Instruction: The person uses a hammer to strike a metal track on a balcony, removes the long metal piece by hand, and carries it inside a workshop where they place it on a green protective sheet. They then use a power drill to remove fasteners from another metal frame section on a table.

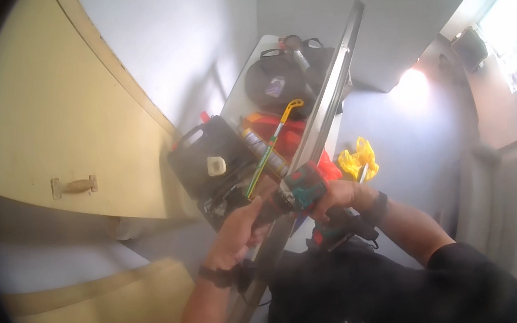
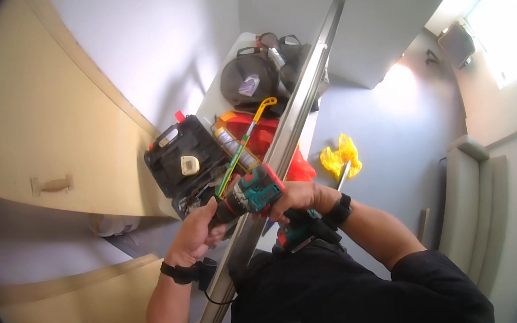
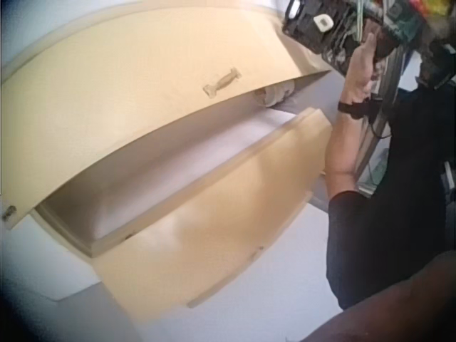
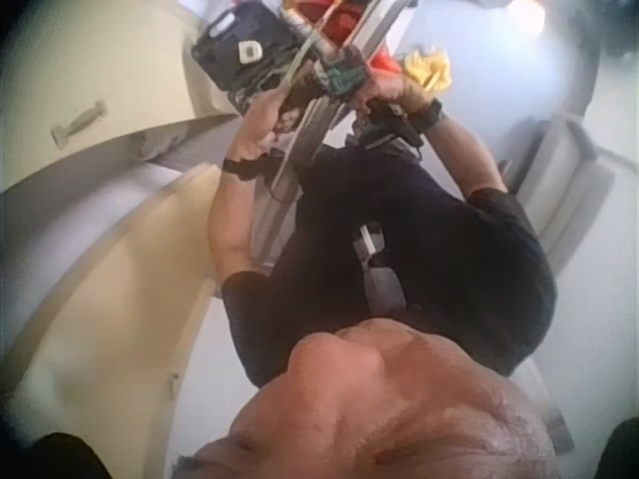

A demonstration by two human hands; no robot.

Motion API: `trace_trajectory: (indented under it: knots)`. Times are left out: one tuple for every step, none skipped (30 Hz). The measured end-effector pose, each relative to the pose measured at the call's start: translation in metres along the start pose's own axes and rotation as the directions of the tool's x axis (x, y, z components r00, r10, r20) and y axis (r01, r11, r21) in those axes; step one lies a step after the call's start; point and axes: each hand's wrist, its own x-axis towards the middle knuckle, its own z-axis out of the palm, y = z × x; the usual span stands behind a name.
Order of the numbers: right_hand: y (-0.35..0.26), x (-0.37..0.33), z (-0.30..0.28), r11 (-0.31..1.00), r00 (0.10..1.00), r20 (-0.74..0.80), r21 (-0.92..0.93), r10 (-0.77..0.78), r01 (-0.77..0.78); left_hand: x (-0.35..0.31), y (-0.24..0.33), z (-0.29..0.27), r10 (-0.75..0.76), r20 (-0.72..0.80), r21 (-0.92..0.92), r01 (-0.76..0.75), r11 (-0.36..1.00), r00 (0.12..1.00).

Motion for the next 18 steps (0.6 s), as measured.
trace_trajectory:
  knots:
    - [0.002, 0.000, -0.002, 1.000, 1.000, 0.014, 0.007, 0.005, -0.005, 0.003, -0.005, -0.004, 0.028, -0.024, 0.028, -0.027, 0.999, 0.999]
    - [0.004, -0.001, -0.004, 1.000, 0.999, 0.030, 0.013, 0.010, -0.010, 0.002, -0.004, -0.002, 0.057, -0.047, 0.057, -0.054, 0.997, 0.997]
    - [0.005, -0.002, -0.006, 1.000, 1.000, 0.026, 0.017, 0.001, -0.001, 0.001, -0.005, 0.004, 0.054, -0.045, 0.067, -0.051, 0.996, 0.998]
    - [0.006, -0.004, -0.008, 1.000, 0.999, 0.031, 0.020, -0.024, 0.024, 0.001, -0.006, 0.014, 0.457, -0.067, 0.510, -0.363, 0.780, 0.887]
    - [0.009, -0.007, -0.009, 0.999, 0.998, 0.033, 0.025, -0.047, 0.046, -0.001, -0.005, 0.024, 0.755, 0.106, 0.819, -0.487, 0.303, 0.647]
    - [0.010, -0.009, -0.009, 0.998, 0.998, 0.024, 0.027, -0.055, 0.054, -0.003, -0.002, 0.028, 0.717, 0.083, 0.841, -0.435, 0.322, 0.692]
    - [0.010, -0.012, -0.010, 0.998, 0.999, 0.000, 0.042, -0.045, 0.045, 0.000, -0.001, 0.028, 0.714, 0.095, 0.841, -0.439, 0.315, 0.694]
    - [0.010, -0.013, -0.011, 0.998, 0.999, -0.021, 0.055, -0.035, 0.036, 0.003, -0.001, 0.026, 0.645, 0.043, 0.842, -0.375, 0.387, 0.763]
    - [0.009, -0.014, -0.012, 0.997, 0.999, -0.027, 0.054, -0.044, 0.046, 0.006, -0.001, 0.024, 0.569, -0.008, 0.839, -0.305, 0.451, 0.822]
    - [0.008, -0.014, -0.013, 0.999, 1.000, 0.010, 0.039, 0.002, -0.002, 0.006, 0.001, 0.021, 0.570, 0.002, 0.842, -0.309, 0.442, 0.822]
    - [0.008, -0.015, -0.016, 0.998, 0.998, 0.040, 0.022, 0.050, -0.051, 0.008, 0.003, 0.018, 0.423, -0.017, 0.771, -0.258, 0.582, 0.906]
    - [0.008, -0.015, -0.018, 0.999, 0.999, 0.029, 0.021, 0.042, -0.042, 0.010, 0.006, 0.016, 0.262, -0.016, 0.690, -0.179, 0.701, 0.965]
    - [0.009, -0.015, -0.020, 0.999, 0.997, 0.077, -0.021, 0.030, -0.029, 0.013, 0.011, 0.014, 0.262, -0.004, 0.695, -0.186, 0.694, 0.965]
    - [0.010, -0.013, -0.021, 0.998, 0.992, 0.128, -0.062, 0.018, -0.010, 0.013, 0.018, 0.012, 0.012, 0.069, 0.461, -0.043, 0.887, 0.998]
    - [0.015, -0.012, -0.022, 0.998, 0.993, 0.120, -0.062, 0.007, 0.001, 0.014, 0.024, 0.013, -0.210, 0.205, 0.209, 0.167, 0.964, 0.956]
    - [0.023, -0.011, -0.023, 0.999, 0.987, 0.160, -0.044, 0.001, 0.006, 0.017, 0.022, 0.024, -0.239, 0.237, 0.254, 0.177, 0.951, 0.942]
    - [0.026, -0.008, -0.022, 1.000, 0.979, 0.205, -0.026, -0.006, 0.011, 0.021, 0.016, 0.023, -0.240, 0.236, 0.266, 0.175, 0.948, 0.942]
    - [0.016, -0.008, -0.015, 0.999, 0.973, 0.229, -0.027, -0.012, 0.019, 0.028, 0.008, 0.019, -0.281, 0.345, 0.357, 0.152, 0.922, 0.895]
